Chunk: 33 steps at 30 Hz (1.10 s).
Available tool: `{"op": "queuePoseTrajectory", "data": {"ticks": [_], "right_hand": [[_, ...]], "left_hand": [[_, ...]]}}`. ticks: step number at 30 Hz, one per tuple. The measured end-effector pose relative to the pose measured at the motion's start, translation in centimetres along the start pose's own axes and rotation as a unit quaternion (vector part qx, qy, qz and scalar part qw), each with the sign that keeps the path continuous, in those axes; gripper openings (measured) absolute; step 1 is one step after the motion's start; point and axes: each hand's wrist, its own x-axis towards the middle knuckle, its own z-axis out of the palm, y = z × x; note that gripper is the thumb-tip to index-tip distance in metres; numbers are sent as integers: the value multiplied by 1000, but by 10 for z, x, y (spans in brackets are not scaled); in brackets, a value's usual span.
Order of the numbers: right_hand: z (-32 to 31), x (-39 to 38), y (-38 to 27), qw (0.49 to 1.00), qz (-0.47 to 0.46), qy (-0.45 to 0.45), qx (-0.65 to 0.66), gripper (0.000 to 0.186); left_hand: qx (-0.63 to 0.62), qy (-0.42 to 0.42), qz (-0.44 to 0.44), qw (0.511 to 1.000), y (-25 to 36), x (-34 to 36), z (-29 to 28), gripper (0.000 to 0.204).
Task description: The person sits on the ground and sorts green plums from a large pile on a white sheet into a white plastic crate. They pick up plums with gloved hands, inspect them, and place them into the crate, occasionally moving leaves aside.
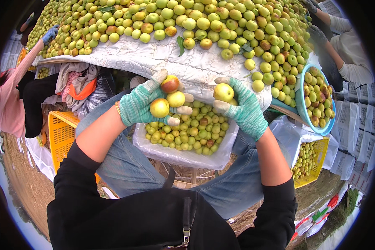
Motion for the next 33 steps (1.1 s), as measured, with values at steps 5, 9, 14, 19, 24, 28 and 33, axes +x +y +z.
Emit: {"op": "queuePoseTrajectory", "data": {"ticks": [5, 9, 14, 19, 24, 28, 33], "right_hand": [[52, -9, -13, 980, 36, -118, 153, 66], [58, 0, -16, 953, 75, -176, 234, 64], [56, 7, -6, 929, 44, -201, 308, 68], [56, 3, 7, 909, 65, -201, 360, 81], [51, -1, 13, 911, 109, -188, 351, 84], [45, -2, 11, 914, 106, -219, 325, 59], [49, -6, 4, 915, 100, -215, 326, 55]], "left_hand": [[56, 50, -22, 997, -6, -13, -11, 57], [130, 105, -49, 985, -5, -13, -24, 54], [610, 223, 18, 760, -4, -6, -37, 47], [504, 185, 231, 811, -8, 1, -32, 48], [504, 161, 311, 789, -11, -2, -14, 54], [601, 162, 367, 692, -13, -4, -6, 50], [638, 158, 428, 620, -14, 0, -6, 49]]}}
